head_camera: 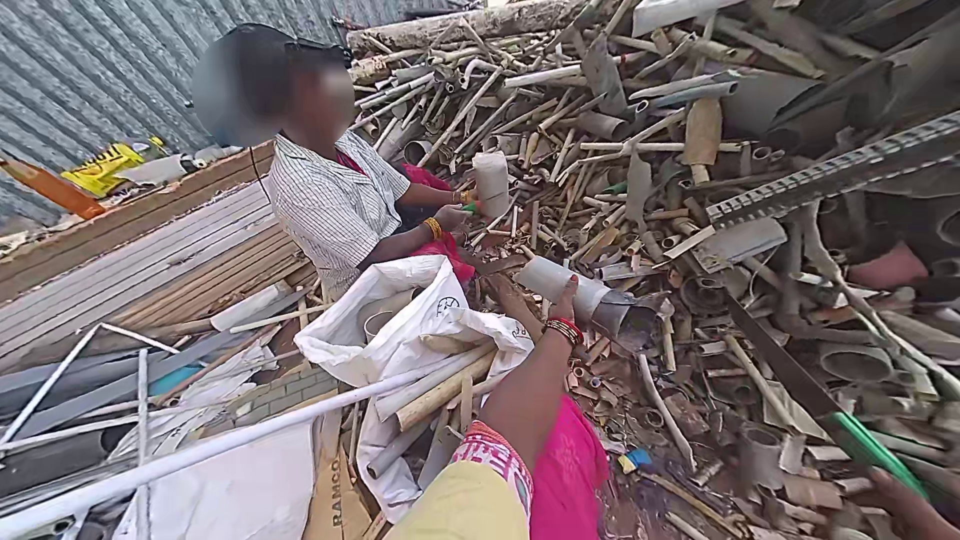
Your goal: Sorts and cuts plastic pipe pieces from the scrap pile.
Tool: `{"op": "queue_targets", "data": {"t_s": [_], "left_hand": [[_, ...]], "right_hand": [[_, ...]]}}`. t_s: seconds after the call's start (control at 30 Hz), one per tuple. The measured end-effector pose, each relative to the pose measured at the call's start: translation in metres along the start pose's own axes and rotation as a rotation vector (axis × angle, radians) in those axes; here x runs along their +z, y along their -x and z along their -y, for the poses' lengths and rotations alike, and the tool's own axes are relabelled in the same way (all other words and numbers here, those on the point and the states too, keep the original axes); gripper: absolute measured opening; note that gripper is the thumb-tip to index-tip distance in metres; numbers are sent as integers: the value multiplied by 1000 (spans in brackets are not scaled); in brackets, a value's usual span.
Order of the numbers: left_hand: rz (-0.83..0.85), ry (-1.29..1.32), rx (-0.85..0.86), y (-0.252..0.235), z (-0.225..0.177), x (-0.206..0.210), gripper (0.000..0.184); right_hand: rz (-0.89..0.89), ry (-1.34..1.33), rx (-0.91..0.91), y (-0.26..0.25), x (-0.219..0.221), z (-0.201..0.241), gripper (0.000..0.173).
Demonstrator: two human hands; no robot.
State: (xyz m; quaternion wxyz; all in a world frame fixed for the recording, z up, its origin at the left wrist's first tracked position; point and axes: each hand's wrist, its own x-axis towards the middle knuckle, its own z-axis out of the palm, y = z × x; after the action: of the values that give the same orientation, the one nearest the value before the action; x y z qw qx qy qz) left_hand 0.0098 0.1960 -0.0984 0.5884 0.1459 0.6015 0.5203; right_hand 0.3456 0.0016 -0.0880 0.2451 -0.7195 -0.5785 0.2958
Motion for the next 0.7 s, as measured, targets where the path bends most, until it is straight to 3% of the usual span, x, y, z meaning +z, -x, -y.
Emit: {"op": "queue_targets", "data": {"t_s": [0.07, 0.2, 0.37, 0.57, 0.7], "left_hand": [[-2, 22, 25, 19, 0, 5, 59], [160, 83, 161, 18, 24, 15, 63], [285, 0, 98, 24, 45, 40, 66], [413, -142, 111, 54, 75, 79, 60], [462, -249, 95, 83, 98, 105, 52]], "right_hand": [[-34, 62, -25, 29, -4, 6, 48], [-104, 180, -111, 60, -2, 7, 43], [-142, 219, -78, 90, -9, 5, 26], [-19, 301, 104, 87, -11, 5, 36], [57, 331, 102, 70, 3, 29, 38]]}}
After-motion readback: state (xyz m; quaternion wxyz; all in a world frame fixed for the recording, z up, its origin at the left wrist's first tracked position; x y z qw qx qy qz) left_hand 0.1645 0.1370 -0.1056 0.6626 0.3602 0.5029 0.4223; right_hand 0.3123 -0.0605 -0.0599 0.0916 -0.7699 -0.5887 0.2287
